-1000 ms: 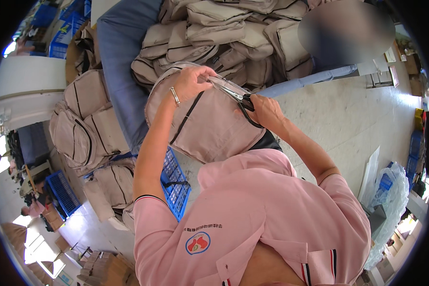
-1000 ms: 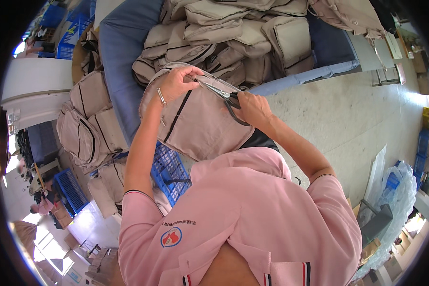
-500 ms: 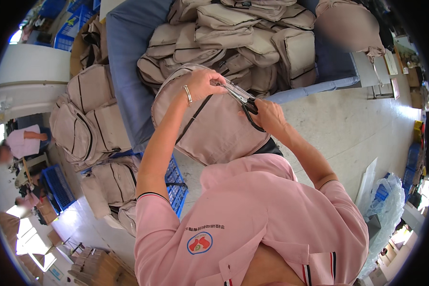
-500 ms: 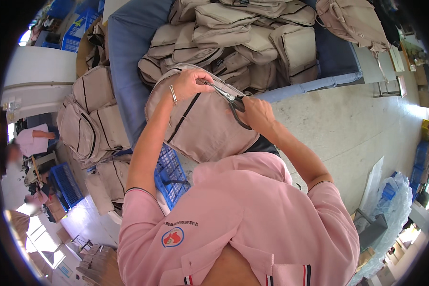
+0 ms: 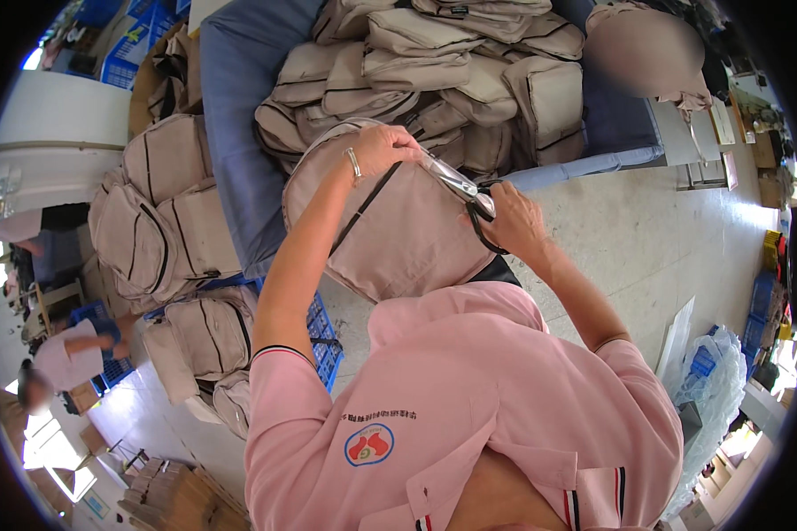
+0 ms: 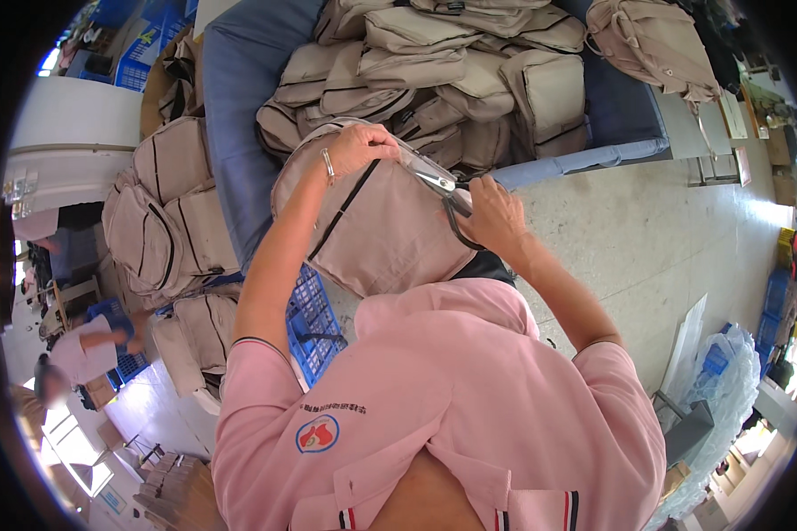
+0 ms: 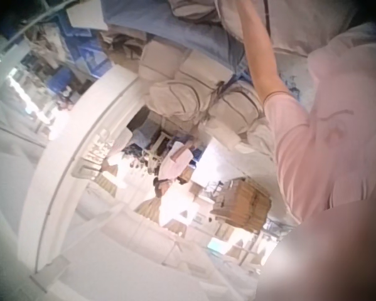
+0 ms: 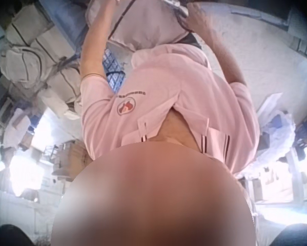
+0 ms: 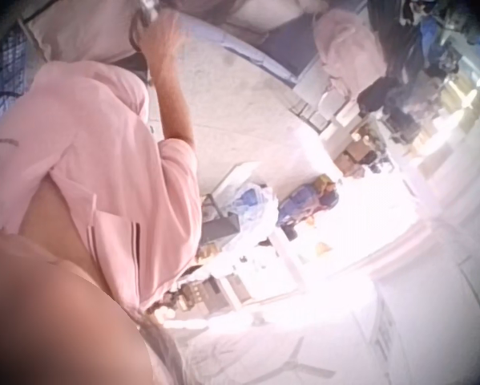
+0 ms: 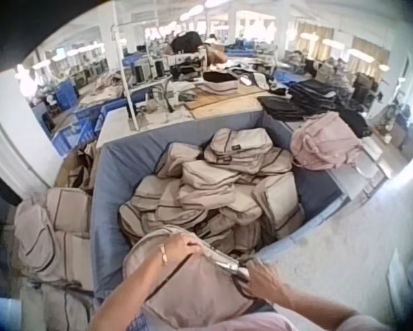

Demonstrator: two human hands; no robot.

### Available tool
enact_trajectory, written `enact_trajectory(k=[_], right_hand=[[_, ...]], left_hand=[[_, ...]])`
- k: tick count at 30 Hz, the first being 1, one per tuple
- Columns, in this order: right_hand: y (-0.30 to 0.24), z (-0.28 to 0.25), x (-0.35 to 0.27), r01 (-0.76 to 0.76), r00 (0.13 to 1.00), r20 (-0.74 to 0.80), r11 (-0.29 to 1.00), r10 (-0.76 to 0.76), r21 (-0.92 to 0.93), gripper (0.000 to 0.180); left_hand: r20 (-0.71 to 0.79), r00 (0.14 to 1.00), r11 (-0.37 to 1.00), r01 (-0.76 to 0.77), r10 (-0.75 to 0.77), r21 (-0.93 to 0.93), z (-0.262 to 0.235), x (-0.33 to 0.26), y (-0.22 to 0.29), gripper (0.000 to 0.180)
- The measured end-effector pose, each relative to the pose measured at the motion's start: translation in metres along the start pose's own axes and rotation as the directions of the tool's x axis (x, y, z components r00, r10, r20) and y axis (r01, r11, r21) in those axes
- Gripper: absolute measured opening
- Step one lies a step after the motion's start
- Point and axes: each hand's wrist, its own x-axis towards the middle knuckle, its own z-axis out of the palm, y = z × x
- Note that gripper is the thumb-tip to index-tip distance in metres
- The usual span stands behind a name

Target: Inspecting and trimming loose threads on beige backpacks in a factory setting.

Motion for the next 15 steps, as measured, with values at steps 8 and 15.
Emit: enact_trajectory(k=[8,15], right_hand=[[-0.021,0.012,0.008,-0.052,0.999,0.004,0.993,0.053,-0.109,0.067],[-0.028,0.017,0.015,-0.052,0.999,-0.006,0.991,0.052,-0.124,0.063]], left_hand=[[-0.058,0.997,0.992,0.035,-0.042,-0.118,0.005,-0.003,0.006,0.013],[-0.151,0.989,0.988,-0.019,-0.004,-0.151,0.012,-0.002,0.002,0.013]])
